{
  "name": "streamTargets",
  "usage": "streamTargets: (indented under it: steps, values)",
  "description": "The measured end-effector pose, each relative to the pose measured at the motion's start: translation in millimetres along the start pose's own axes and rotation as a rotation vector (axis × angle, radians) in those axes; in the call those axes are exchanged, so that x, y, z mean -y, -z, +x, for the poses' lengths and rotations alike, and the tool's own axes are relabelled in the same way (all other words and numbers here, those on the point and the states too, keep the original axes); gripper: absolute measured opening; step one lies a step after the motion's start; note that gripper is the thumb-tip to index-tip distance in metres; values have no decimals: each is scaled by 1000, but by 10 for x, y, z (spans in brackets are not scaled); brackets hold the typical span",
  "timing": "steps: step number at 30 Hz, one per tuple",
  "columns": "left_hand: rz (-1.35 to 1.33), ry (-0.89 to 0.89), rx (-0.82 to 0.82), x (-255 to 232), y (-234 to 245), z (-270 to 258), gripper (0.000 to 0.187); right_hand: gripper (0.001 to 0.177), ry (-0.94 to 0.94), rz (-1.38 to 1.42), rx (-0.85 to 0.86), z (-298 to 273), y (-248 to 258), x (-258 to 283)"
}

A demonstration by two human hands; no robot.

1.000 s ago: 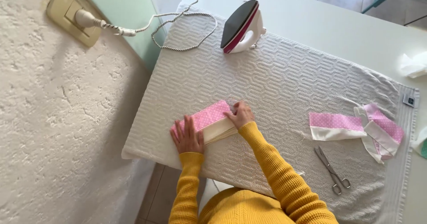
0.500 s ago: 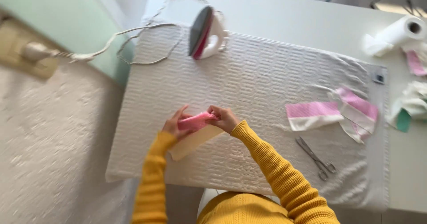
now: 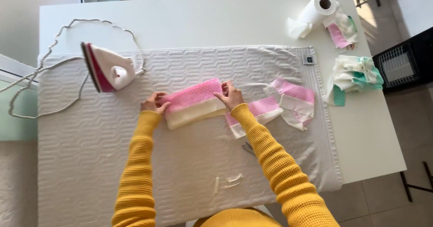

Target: Cutting and folding pink and white fabric strips on a table.

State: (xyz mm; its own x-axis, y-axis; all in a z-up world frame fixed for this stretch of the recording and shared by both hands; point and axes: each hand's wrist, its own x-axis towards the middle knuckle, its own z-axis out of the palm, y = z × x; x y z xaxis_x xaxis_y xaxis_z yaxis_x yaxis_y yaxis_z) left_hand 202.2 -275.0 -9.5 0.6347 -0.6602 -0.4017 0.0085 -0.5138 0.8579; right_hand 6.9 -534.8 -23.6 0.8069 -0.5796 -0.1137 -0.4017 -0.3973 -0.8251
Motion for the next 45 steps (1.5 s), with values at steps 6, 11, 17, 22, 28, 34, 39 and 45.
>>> streamTargets:
  steps: [6,11,17,22,28,34,39,45]
  values:
    - [1165,-547,-358,-264,-1142,-135,63,18,202,-397,-179,-1096,848,-254]
    - [1029,-737,-389,59,-1328,17,65,35,-223,-726,334,-2466,1202,-353]
    - [687,-547,-149,-305,-2112,-183,44,39,-55,-895,223,-2760,1006,-625]
    - [967,-628,-157,-871,-2678,-76,71,29,-103,-826,419,-2637,1275,-682]
    - [924,-358,110,-855,-2685,89,47,27,-377,110,505,-2970,1818,-733]
    - [145,-407,128,-961,-1931,-597,29,51,-501,1006,416,-3142,2017,-755]
    - [311,-283,-87,-265,-1090,-1163,48,63,-327,859,546,-3000,1738,-695]
    - [30,144,-101,604,-446,-1872,52,32,-431,453,534,-2898,844,-710]
